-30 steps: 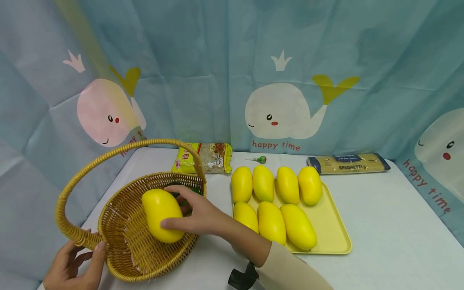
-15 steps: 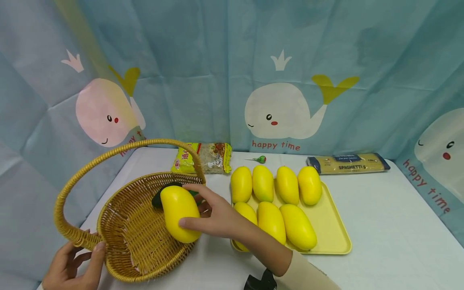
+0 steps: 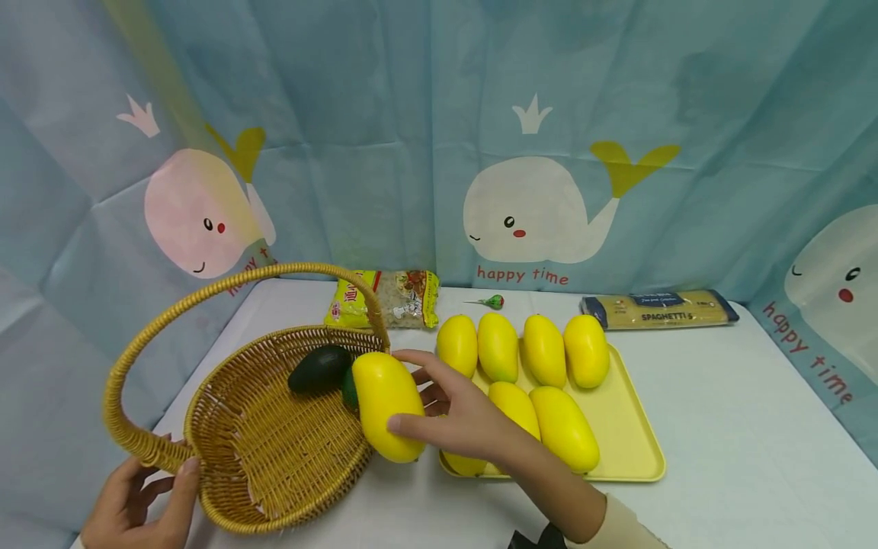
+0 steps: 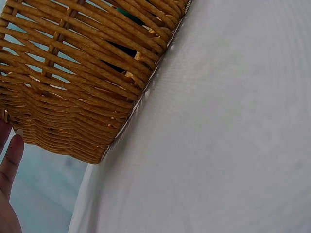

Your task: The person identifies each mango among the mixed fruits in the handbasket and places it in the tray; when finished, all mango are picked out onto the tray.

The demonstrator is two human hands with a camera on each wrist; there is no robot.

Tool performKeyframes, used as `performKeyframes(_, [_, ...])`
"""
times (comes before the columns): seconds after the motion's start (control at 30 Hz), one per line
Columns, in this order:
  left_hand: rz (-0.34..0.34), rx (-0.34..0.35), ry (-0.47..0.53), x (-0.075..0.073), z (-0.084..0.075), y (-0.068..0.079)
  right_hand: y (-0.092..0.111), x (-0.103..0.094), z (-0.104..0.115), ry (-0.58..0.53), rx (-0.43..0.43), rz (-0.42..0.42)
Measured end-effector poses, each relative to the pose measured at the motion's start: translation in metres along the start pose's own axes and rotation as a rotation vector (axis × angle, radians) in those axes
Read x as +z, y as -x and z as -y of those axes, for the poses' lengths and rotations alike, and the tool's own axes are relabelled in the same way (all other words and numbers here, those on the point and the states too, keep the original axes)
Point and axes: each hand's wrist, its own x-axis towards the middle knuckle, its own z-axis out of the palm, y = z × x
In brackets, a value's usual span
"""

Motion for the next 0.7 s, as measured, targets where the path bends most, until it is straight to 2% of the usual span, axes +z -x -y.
performKeyframes(0.27, [0.001, 0.005, 0.004, -0.001, -0.001, -0.001, 0.024, -0.024, -0.006, 0.052, 0.005, -0.064])
performKeyframes(0.37, [-0.001, 0.029, 0.018, -0.002, -0.001, -0.001, 0.031, -0.031, -0.008, 0.085, 0.014, -0.075])
performKeyframes(0.5, [-0.005, 0.053, 0.031, -0.001, -0.001, -0.001, 0.041, -0.038, -0.01, 0.114, 0.038, -0.098])
performKeyframes(0.7, [-0.003, 0.039, 0.029, -0.001, 0.0, -0.001, 0.058, -0.052, -0.013, 0.14, 0.108, -0.164])
